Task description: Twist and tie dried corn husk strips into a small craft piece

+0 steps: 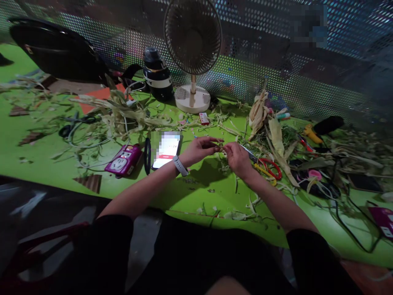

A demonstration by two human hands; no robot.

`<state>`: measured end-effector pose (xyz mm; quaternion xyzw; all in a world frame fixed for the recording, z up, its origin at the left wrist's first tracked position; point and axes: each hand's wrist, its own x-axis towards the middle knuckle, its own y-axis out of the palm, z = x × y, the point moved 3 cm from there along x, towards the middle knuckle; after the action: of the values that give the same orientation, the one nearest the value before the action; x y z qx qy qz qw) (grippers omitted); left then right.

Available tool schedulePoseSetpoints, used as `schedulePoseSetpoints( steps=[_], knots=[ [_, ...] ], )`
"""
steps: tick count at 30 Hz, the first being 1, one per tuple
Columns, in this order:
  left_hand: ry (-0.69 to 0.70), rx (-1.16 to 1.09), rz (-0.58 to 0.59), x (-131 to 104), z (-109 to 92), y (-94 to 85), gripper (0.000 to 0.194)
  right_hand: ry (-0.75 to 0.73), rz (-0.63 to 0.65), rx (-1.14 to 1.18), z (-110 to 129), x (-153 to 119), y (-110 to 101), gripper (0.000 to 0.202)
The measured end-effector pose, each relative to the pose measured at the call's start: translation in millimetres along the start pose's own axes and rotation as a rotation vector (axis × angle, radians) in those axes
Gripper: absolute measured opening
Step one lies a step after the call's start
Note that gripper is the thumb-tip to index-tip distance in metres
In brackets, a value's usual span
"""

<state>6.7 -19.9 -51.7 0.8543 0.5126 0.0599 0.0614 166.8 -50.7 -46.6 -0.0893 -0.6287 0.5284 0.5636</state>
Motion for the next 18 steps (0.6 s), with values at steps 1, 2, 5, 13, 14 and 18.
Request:
schedulePoseSetpoints(
  steps=[1,2,5,13,14,18],
  knots=[
    [-0.018,-0.042,-0.02,-0.5,1.2,0.9,0.04,0.065,0.009,0.071,-0.4,0.0,-0.4,0.029],
    [-0.039,-0.075,-0.042,-1.2,2.3,1.7,0.039,0.133,0.029,0.144,-0.5,-0.2,-0.4,0.029],
    [-0.094,-0.158,-0.087,-4.1,3.8,3.9,0.032,0.314,0.097,0.338,0.8,-1.6,0.6,0.03],
    [-0.057,-0.248,-0.123,-7.3,5.7,14.0,0.035,0.462,0.081,0.537,4.9,-3.5,1.3,0.032],
    [-0.037,-0.245,-0.126,-6.8,6.6,14.5,0.036,0.501,0.101,0.599,4.5,-4.0,3.2,0.032],
    [-0.004,-0.218,-0.142,-3.5,9.7,10.3,0.038,0.671,0.161,0.873,1.0,-4.8,11.3,0.037]
  ],
)
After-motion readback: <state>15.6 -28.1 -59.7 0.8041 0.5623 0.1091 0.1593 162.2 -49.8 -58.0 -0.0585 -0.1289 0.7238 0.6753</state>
